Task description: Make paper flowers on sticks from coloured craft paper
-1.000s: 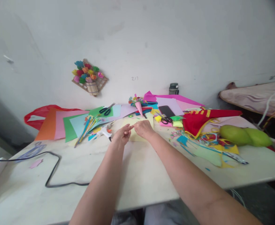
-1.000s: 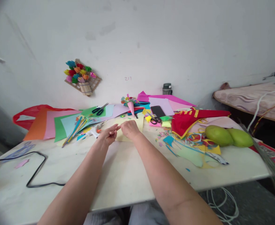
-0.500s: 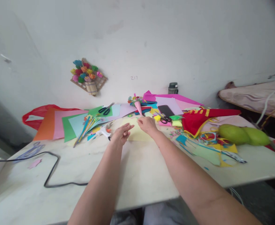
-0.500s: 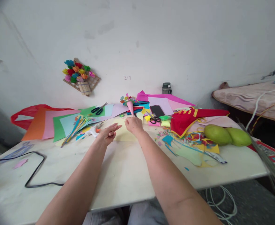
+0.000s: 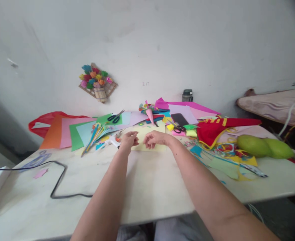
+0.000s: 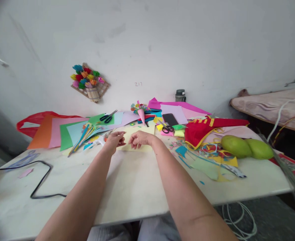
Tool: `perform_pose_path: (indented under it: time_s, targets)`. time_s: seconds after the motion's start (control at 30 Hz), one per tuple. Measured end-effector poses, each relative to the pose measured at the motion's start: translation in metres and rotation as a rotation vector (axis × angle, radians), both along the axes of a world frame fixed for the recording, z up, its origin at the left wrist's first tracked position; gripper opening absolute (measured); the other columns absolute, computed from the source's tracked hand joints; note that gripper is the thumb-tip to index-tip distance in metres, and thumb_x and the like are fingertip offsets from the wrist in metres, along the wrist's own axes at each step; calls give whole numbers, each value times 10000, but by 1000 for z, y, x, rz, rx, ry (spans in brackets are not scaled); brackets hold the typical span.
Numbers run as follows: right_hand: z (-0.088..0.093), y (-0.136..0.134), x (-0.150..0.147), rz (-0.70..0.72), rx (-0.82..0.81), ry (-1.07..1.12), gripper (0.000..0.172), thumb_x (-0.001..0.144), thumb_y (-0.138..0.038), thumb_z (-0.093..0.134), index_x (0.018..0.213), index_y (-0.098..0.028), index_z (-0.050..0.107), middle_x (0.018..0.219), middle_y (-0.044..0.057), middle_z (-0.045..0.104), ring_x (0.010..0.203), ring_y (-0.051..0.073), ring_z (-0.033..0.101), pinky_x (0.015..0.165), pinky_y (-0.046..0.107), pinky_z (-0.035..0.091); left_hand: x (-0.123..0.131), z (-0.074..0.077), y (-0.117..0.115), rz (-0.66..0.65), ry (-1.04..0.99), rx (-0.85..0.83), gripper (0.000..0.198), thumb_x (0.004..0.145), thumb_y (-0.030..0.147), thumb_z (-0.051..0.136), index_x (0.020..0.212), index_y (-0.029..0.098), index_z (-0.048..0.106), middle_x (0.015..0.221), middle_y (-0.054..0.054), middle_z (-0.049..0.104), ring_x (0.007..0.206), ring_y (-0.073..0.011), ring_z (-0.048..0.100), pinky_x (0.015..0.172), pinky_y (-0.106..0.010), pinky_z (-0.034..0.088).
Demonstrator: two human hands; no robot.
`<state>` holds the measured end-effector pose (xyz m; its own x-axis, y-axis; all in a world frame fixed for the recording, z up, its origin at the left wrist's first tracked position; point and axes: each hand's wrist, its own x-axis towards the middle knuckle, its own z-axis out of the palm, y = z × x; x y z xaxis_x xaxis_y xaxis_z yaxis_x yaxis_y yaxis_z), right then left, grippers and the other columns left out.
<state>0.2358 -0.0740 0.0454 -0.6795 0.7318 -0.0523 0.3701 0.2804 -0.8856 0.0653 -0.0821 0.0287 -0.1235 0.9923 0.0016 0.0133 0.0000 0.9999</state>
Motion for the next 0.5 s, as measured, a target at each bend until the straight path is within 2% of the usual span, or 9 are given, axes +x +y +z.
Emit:
perform_pose_path:
  time_s: [0.07,0.13,0.23,0.37,0.43,0.5]
  targets:
    - [-1,2,-1,-118,94,-152,87,680,-182,538,696,-124,602,558,7,592,480,86,532,500,198,445,0,1,3,2,92,3,191,751,325,570,737,136,545,490,27,499,418,-61,459,462,-217,484]
    - [-2,3,-2,-170,257,-345,156,665,-279,581,715,-144,641,640,30,634,566,116,569,541,211,441,0,0,5,20,158,2,239,795,350,502,672,145,506,497,9,512,434,-77,476,449,-221,476]
    - [0,0,-6,-109,476,-620,270,581,-366,650,809,-224,681,865,24,677,776,178,608,630,233,435,-2,-6,8,26,187,-14,279,824,348,447,625,154,469,547,-13,542,481,-90,501,463,-222,477]
    - [6,-11,-15,-53,632,-824,295,595,-258,590,875,-252,682,920,30,679,842,203,616,668,259,429,-5,-15,11,17,198,-57,311,825,384,423,612,161,461,574,-20,554,502,-94,509,496,-220,478]
    - [8,-16,-20,-35,699,-865,302,601,-215,559,874,-242,684,915,45,681,841,207,621,672,266,427,-6,-15,13,23,302,-63,367,811,450,409,589,164,466,581,-33,570,500,-103,514,491,-221,464]
    - [9,-19,-23,-21,757,-886,297,597,-190,546,855,-231,688,903,55,683,832,213,625,667,270,424,-7,-11,12,20,501,-54,439,784,530,395,559,164,487,604,-54,597,528,-130,541,506,-243,455]
